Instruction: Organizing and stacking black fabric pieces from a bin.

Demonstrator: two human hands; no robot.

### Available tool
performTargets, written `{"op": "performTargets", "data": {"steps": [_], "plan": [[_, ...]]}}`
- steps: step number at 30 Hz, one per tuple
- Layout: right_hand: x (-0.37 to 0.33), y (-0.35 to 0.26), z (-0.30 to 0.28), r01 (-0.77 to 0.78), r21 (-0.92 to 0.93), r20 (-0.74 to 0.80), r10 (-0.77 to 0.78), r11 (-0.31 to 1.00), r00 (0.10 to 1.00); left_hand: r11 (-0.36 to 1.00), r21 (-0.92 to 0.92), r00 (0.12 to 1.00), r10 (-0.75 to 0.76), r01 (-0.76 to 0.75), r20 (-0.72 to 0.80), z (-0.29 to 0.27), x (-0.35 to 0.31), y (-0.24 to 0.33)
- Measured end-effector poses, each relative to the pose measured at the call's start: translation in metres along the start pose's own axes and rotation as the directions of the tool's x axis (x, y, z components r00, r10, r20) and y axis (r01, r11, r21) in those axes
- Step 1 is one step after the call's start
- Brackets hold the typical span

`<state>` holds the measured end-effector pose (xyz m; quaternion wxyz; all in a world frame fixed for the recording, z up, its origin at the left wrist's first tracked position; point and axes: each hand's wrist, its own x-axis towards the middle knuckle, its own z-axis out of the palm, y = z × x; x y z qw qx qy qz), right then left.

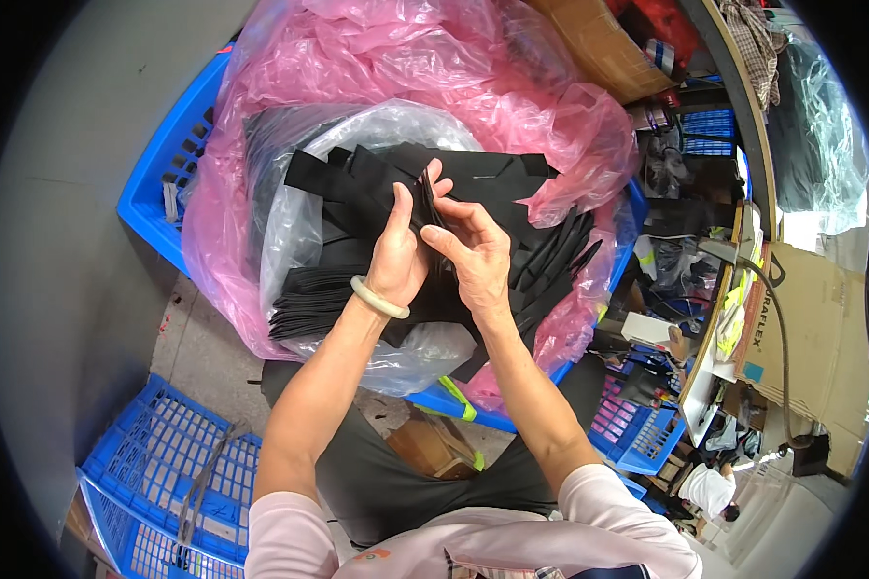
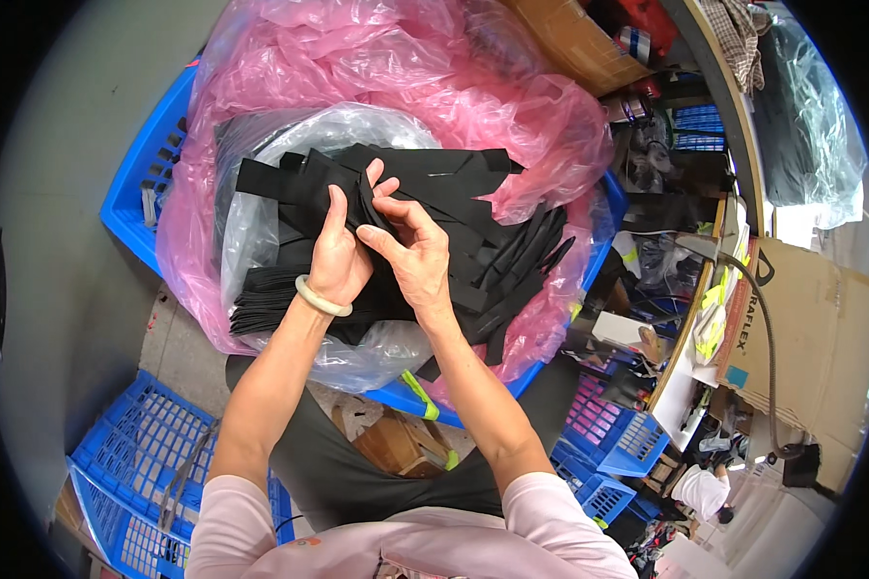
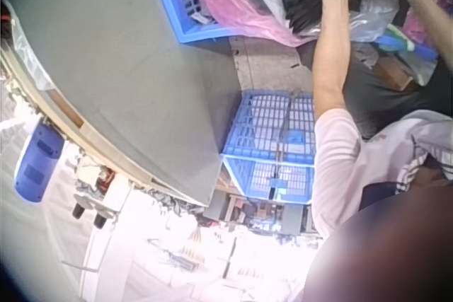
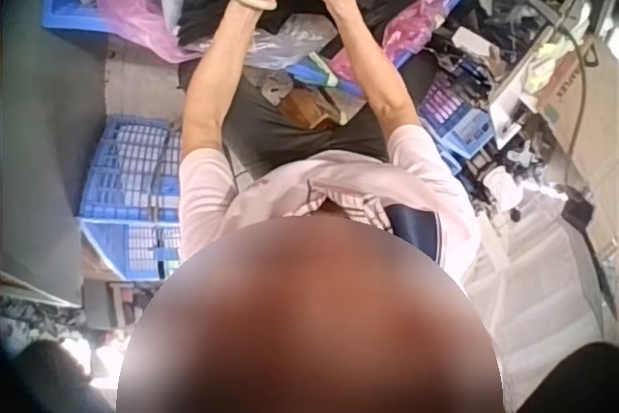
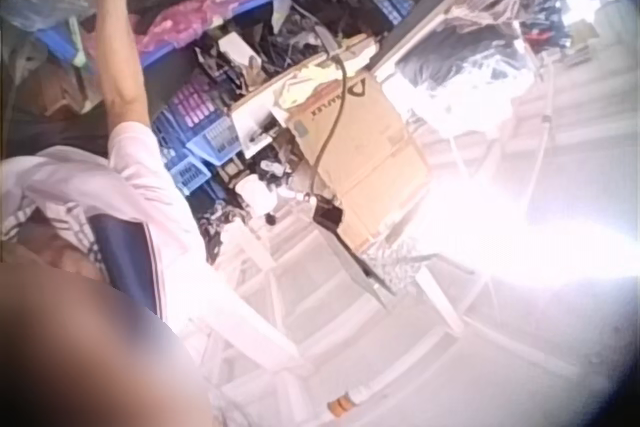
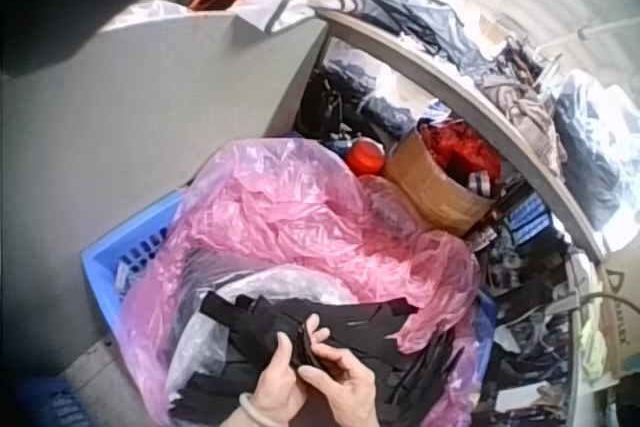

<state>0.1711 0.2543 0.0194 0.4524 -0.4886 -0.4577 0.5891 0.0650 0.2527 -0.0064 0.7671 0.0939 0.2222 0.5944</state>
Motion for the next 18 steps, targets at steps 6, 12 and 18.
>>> {"op": "performTargets", "data": {"steps": [6, 12, 18], "plan": [[-0.002, 0.002, -0.003, -0.017, 0.106, -0.088, 0.026, 0.994, 0.996, 1.0, 0.011, 0.999, -0.018, 0.017, 0.042, -0.007, 0.002, -0.001], [-0.001, 0.003, -0.007, -0.008, 0.195, -0.13, 0.034, 0.981, 0.991, 0.989, 0.125, 0.994, 0.066, -0.077, 0.091, -0.001, -0.001, 0.001], [-0.003, 0.006, -0.016, 0.038, 0.242, -0.236, 0.02, 0.97, 0.972, 0.991, 0.131, 0.997, -0.018, 0.008, 0.076, -0.003, -0.004, 0.004]]}}
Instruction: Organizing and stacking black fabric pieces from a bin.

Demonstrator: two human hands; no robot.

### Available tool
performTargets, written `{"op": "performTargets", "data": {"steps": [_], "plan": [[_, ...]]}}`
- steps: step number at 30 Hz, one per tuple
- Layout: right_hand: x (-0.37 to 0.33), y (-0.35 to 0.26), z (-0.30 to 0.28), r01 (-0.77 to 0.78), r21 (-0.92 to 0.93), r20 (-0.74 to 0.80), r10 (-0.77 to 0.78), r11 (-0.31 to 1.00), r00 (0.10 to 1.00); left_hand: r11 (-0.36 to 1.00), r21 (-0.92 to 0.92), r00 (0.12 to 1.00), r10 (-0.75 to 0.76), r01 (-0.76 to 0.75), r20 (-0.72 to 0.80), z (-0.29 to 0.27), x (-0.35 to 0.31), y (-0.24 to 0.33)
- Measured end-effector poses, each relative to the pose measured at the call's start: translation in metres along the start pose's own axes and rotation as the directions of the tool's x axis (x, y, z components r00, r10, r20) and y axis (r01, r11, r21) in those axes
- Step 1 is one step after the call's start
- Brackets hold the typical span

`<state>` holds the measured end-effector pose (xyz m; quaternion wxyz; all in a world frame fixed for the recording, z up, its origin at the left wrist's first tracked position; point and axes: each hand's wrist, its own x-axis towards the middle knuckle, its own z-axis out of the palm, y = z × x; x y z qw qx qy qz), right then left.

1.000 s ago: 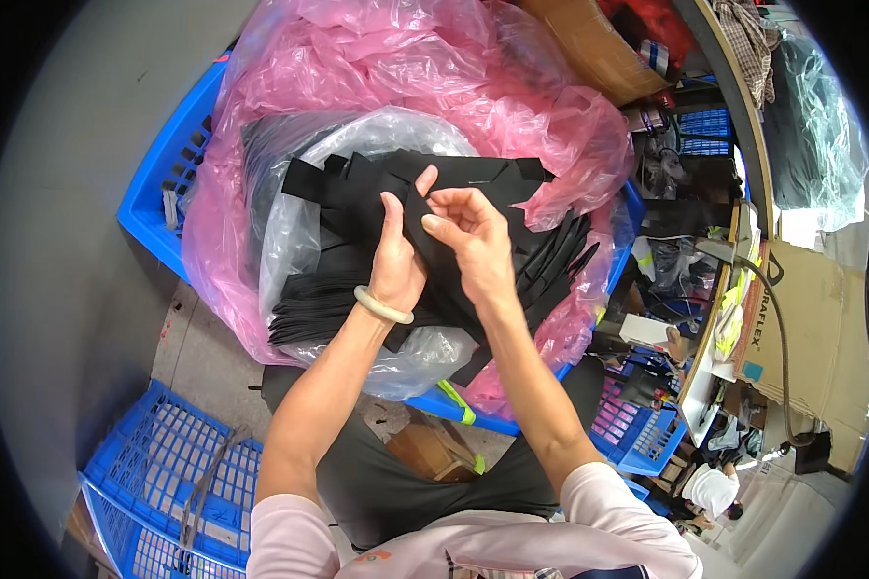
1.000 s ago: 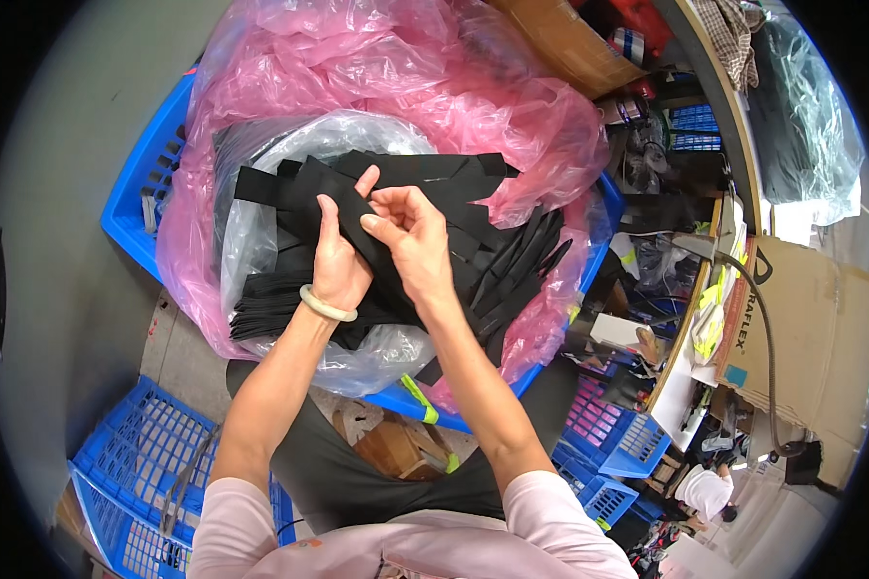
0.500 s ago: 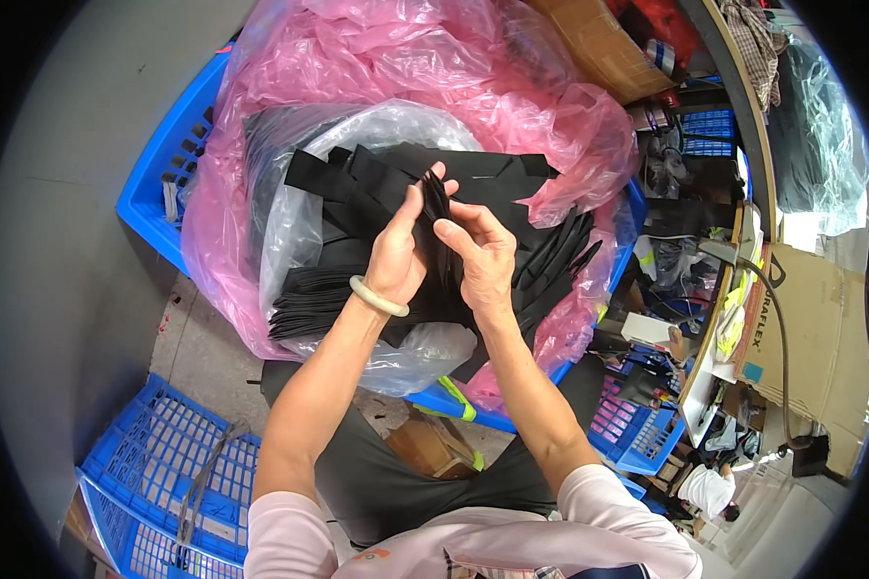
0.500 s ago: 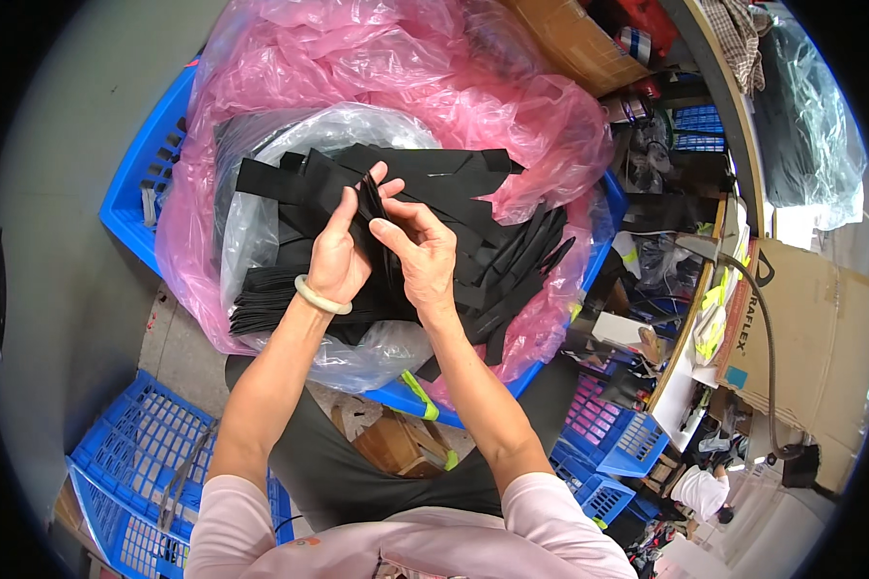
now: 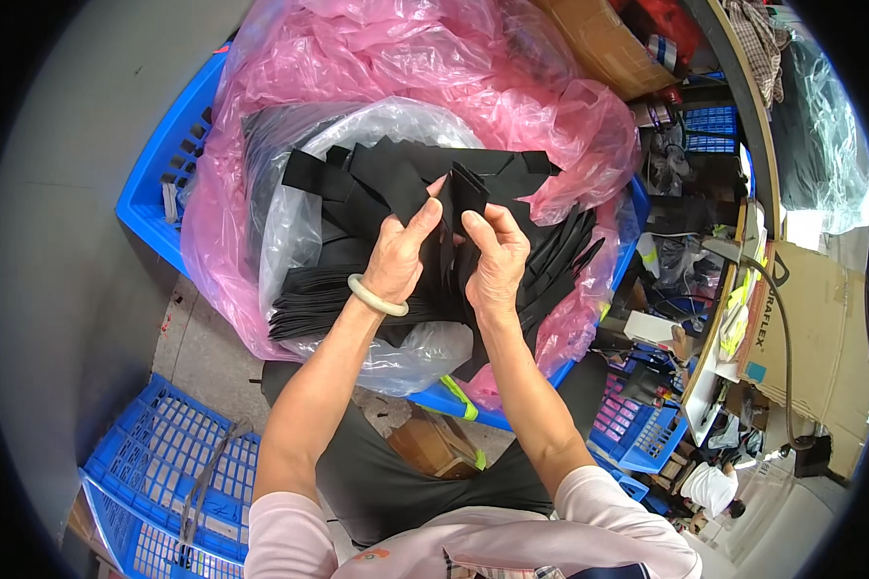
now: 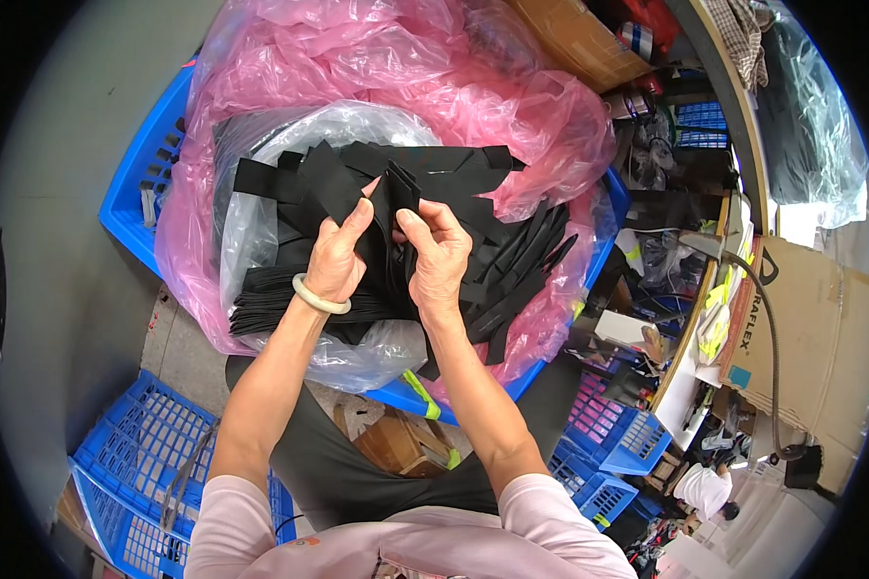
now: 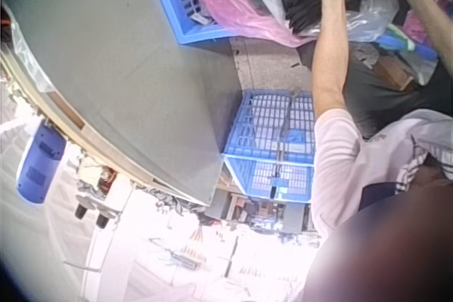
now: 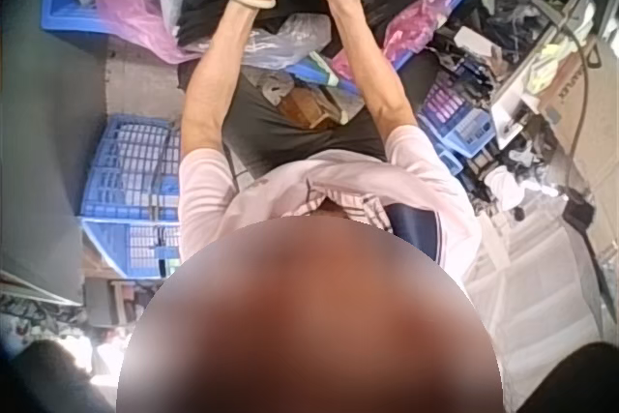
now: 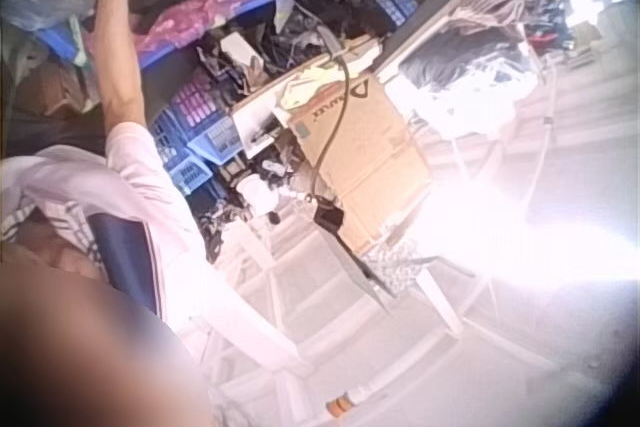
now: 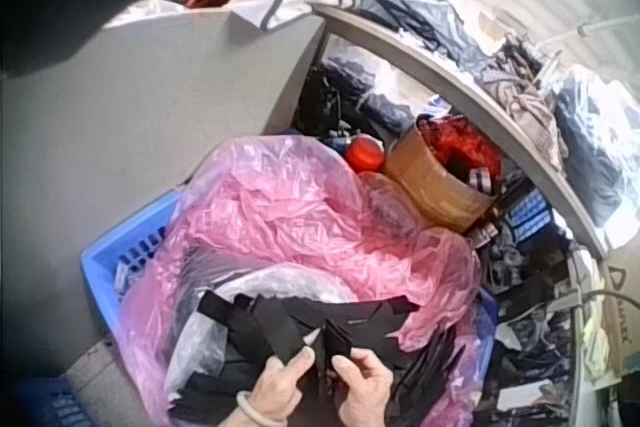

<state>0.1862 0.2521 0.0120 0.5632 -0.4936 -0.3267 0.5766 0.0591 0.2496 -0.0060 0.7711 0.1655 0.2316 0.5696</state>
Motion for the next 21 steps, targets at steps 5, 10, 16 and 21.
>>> {"op": "performTargets", "data": {"steps": [5, 10, 16, 21], "plan": [[-0.007, -0.003, 0.016, 0.042, -0.039, 0.072, -0.039, 0.998, 0.997, 0.992, 0.069, 0.994, 0.108, -0.106, -0.02, 0.0, 0.003, -0.005], [-0.006, 0.0, 0.012, 0.045, -0.014, 0.069, -0.044, 0.999, 0.997, 0.992, -0.039, 0.982, 0.11, -0.117, -0.152, 0.001, 0.004, -0.007], [0.003, 0.006, 0.01, 0.085, 0.085, -0.045, -0.081, 0.993, 0.996, 0.959, 0.197, 0.92, 0.257, -0.204, -0.297, -0.005, 0.007, -0.011], [0.004, -0.026, -0.004, 0.204, -0.293, -0.036, -0.223, 0.934, 0.974, 0.953, 0.149, 0.816, 0.303, -0.264, -0.492, -0.022, 0.009, 0.008]]}}
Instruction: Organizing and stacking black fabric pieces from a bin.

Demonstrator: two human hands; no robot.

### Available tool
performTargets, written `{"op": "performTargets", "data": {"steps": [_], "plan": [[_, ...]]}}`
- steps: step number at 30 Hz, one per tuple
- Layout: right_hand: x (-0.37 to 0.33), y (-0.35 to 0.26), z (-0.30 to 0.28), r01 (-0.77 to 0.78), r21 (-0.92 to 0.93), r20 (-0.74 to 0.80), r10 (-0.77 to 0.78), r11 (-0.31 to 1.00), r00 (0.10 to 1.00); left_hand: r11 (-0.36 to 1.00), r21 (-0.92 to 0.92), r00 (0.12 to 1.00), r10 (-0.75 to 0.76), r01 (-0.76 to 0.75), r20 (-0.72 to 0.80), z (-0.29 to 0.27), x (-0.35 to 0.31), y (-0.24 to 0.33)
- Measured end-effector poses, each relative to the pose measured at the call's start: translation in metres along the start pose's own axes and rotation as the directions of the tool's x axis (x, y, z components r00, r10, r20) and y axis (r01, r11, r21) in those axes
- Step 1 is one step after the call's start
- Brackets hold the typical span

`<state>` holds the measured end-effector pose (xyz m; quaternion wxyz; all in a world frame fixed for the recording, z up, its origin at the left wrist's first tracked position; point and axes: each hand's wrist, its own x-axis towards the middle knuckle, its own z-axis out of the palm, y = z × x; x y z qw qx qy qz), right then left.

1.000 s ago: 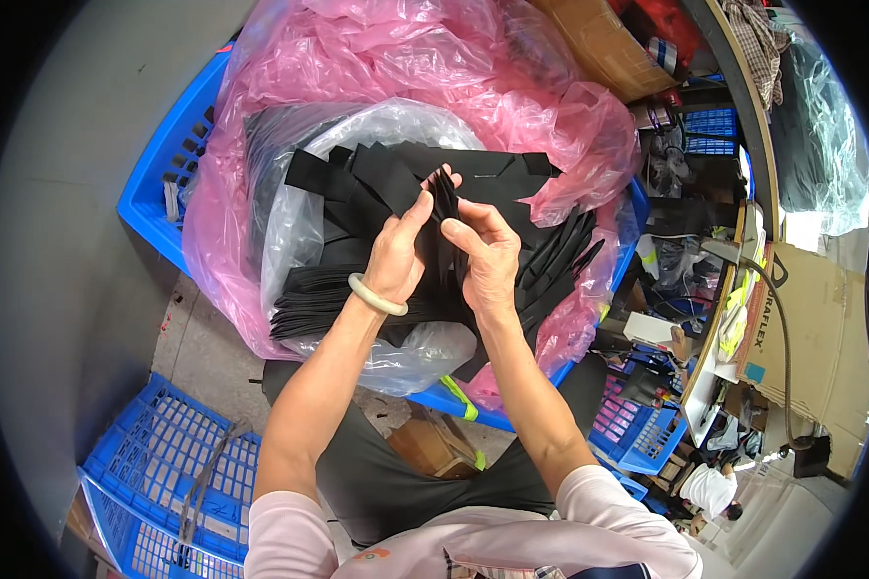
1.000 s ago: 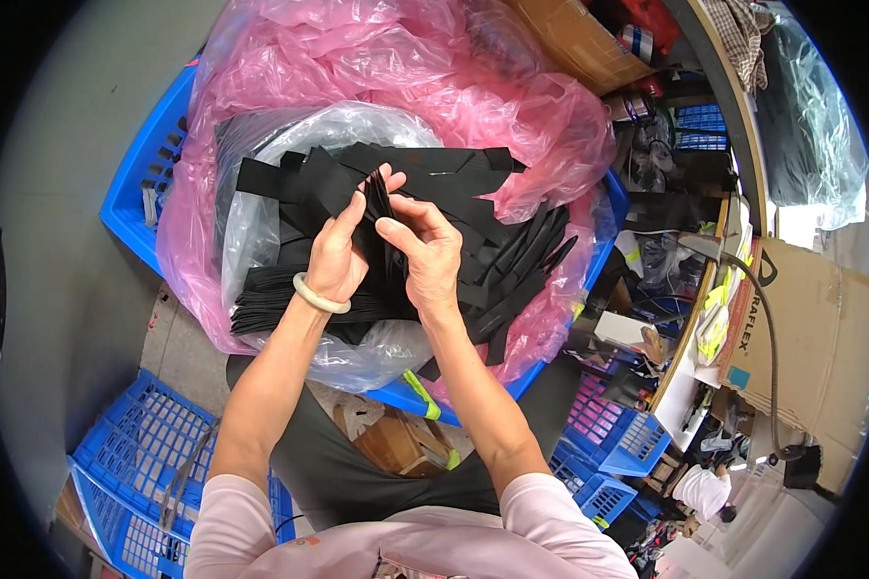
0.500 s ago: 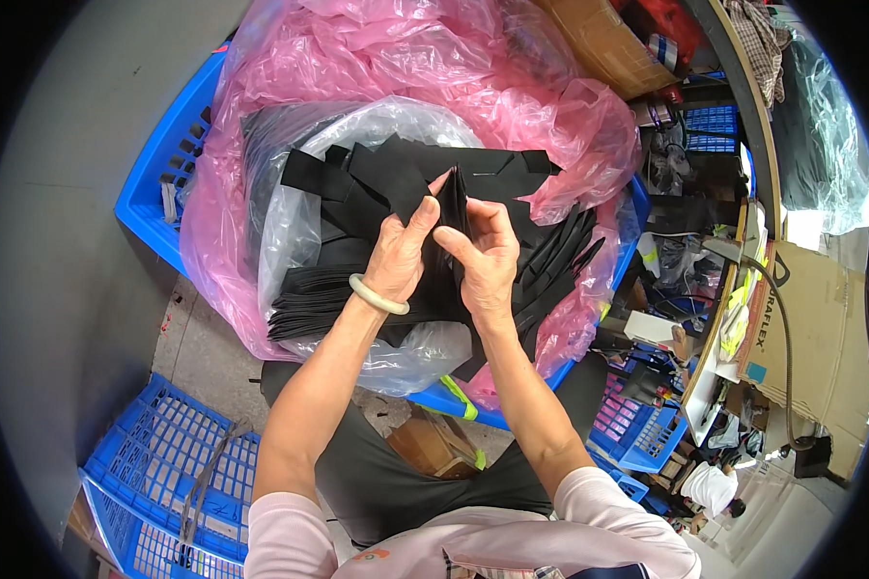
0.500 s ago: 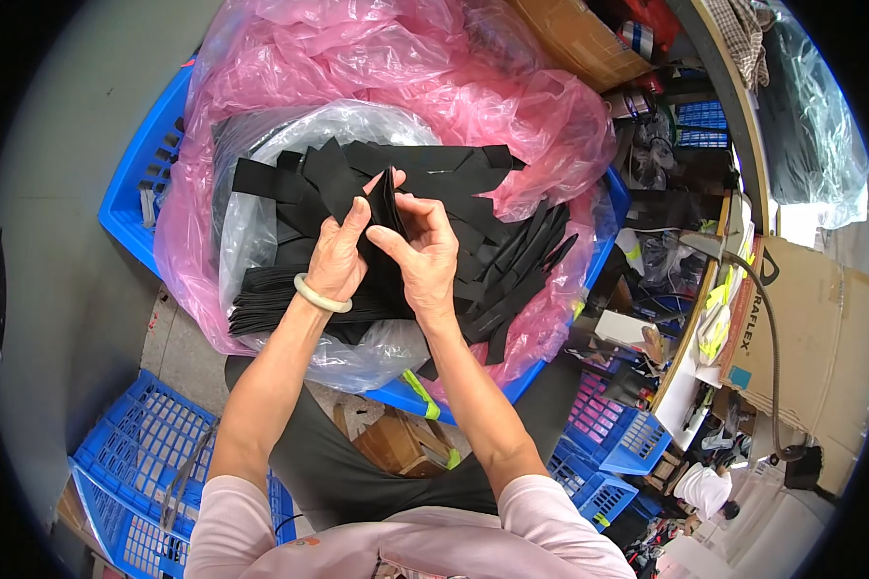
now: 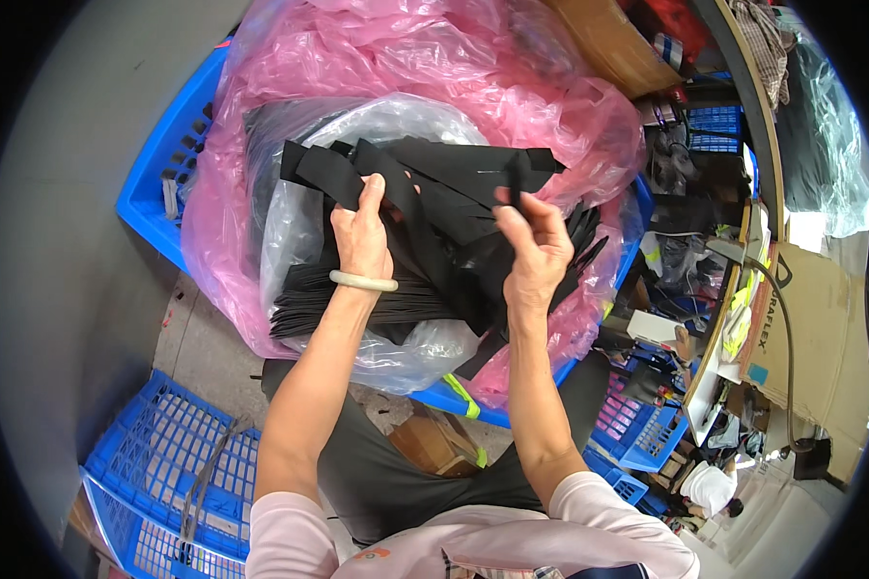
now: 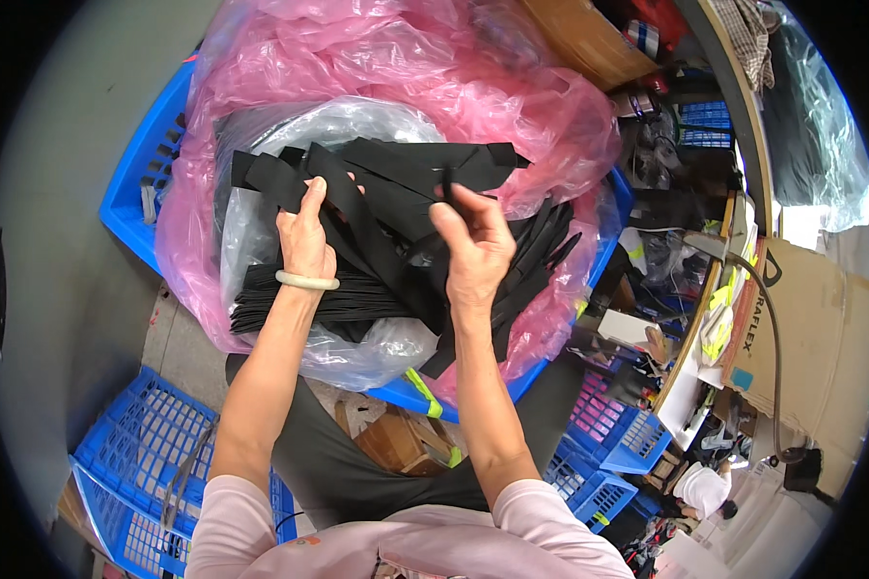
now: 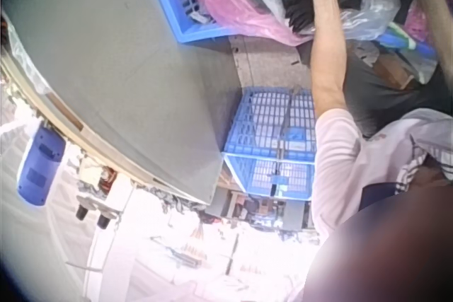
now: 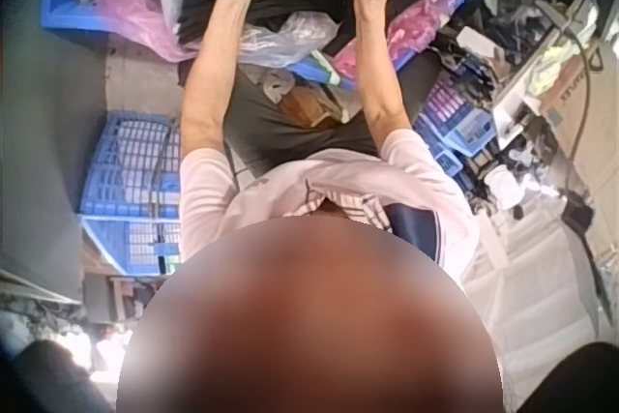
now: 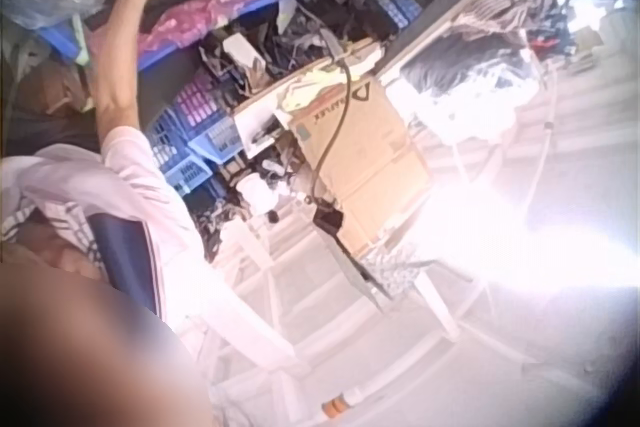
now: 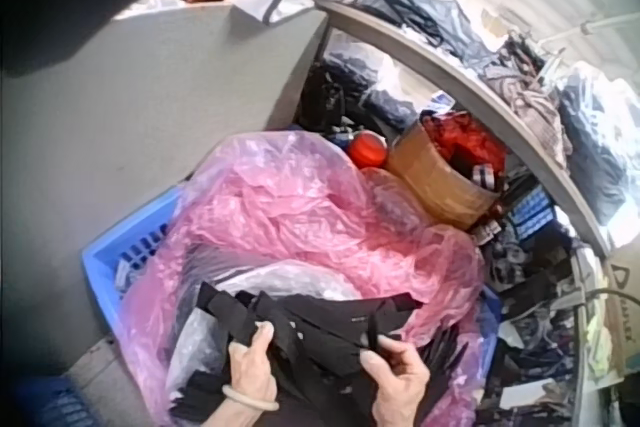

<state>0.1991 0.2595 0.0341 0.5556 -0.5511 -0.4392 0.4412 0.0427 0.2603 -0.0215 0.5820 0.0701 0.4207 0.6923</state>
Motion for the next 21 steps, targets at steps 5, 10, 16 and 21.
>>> {"op": "performTargets", "data": {"steps": [5, 10, 16, 21], "plan": [[-0.012, 0.013, 0.032, -0.014, -0.13, 0.175, 0.037, 0.991, 0.984, 0.967, 0.252, 0.997, 0.007, -0.027, 0.081, 0.01, -0.016, -0.016], [0.05, -0.07, 0.036, 0.345, -0.112, 0.0, -0.347, 0.932, 0.938, 0.594, 0.7, 0.918, 0.264, -0.395, 0.295, -0.002, -0.012, -0.041], [0.051, -0.179, -0.015, 0.545, -0.052, -0.064, -0.547, 0.837, 0.835, 0.695, 0.719, 0.999, 0.034, -0.014, -0.014, 0.006, -0.006, -0.038], [-0.007, -0.25, -0.119, 0.547, -0.093, -0.242, -0.552, 0.832, 0.798, 0.458, 0.889, 0.976, 0.195, -0.005, -0.094, -0.017, 0.01, -0.053]]}}
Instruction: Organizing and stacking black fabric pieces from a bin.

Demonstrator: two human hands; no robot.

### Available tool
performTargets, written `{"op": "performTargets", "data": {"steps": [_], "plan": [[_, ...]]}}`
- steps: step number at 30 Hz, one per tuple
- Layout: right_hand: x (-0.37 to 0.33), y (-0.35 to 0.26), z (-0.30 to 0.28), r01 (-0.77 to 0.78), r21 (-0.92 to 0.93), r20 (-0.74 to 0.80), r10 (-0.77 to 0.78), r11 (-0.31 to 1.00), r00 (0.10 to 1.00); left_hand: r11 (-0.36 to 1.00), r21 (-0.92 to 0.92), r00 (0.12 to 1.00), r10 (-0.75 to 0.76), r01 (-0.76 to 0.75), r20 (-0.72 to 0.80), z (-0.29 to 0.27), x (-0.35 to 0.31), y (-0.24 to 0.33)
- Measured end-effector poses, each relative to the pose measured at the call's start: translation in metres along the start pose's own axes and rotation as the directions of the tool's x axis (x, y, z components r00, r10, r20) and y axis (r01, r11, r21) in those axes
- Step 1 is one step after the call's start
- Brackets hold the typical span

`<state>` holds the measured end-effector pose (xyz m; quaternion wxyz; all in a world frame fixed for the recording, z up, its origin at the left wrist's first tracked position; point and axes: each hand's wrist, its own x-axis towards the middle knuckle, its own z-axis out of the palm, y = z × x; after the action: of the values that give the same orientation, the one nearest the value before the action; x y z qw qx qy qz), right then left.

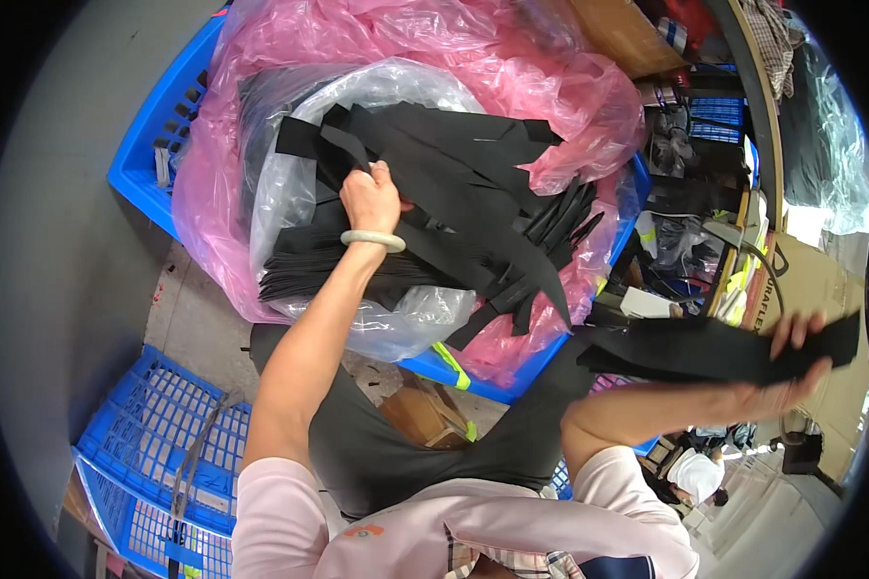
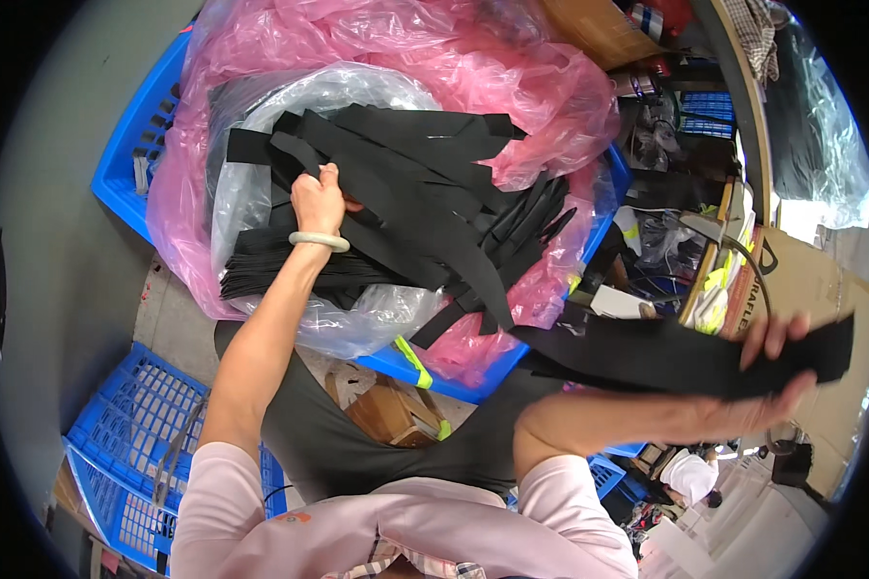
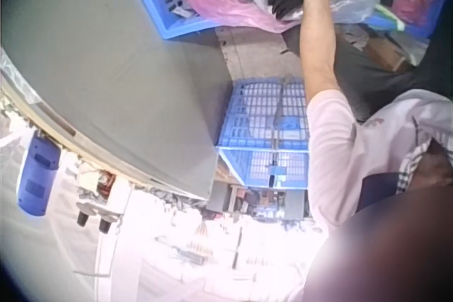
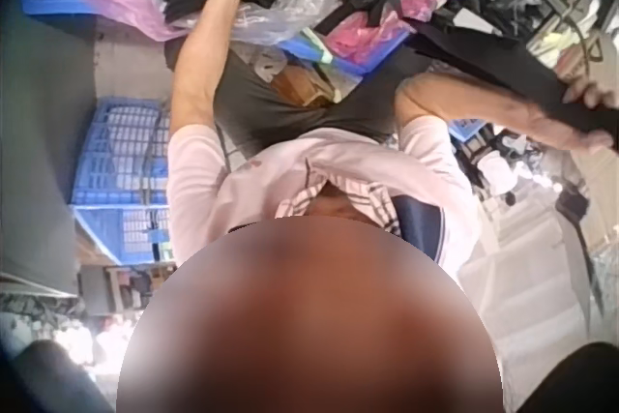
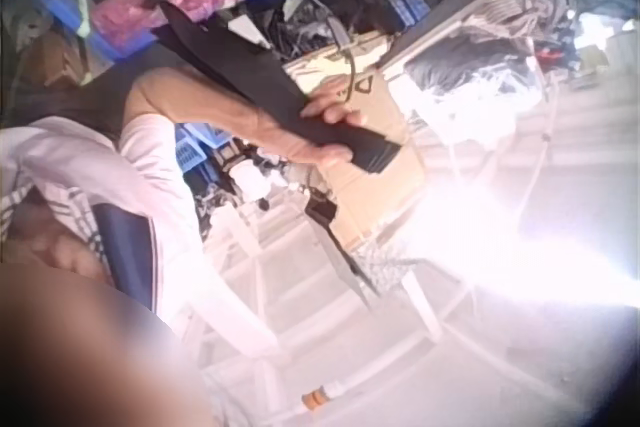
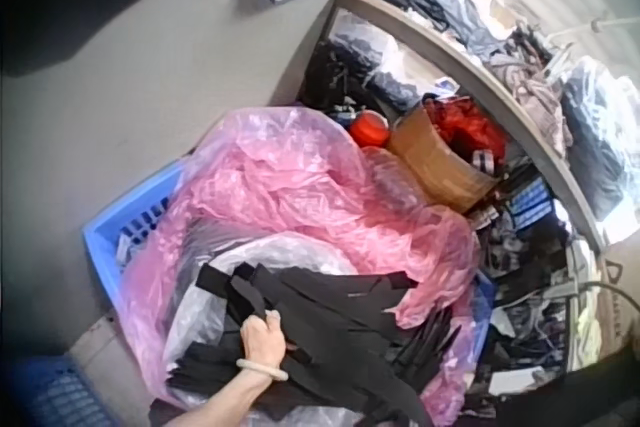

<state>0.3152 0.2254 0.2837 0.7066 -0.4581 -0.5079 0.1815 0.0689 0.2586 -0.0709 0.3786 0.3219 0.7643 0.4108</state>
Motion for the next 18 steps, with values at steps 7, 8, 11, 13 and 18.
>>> {"op": "performTargets", "data": {"steps": [7, 8, 11, 13, 18], "plan": [[-0.004, -0.121, -0.15, -0.173, -0.046, 0.101, 0.177, 0.984, 0.979, 0.923, -0.324, 0.978, -0.192, 0.208, 0.083, 0.0, 0.009, 0.013], [-0.015, -0.099, -0.117, -0.035, -0.223, -0.135, 0.004, 0.974, 0.991, 0.922, -0.337, 0.98, -0.163, 0.191, 0.11, 0.004, 0.007, 0.012], [-0.048, -0.013, -0.039, -0.136, -0.467, -0.159, 0.069, 0.874, 0.985, 0.731, -0.656, 0.947, 0.039, 0.19, 0.318, 0.001, -0.018, 0.028], [-0.102, 0.057, 0.034, 0.194, -0.774, 0.32, 0.108, 0.603, 0.941, 0.699, -0.693, 0.929, 0.113, 0.178, 0.353, -0.021, -0.025, 0.03], [-0.176, 0.201, 0.098, -0.11, -0.524, 0.416, 0.366, 0.845, 0.832, 0.625, -0.75, 0.884, 0.201, 0.216, 0.422, -0.014, -0.036, 0.05]]}}
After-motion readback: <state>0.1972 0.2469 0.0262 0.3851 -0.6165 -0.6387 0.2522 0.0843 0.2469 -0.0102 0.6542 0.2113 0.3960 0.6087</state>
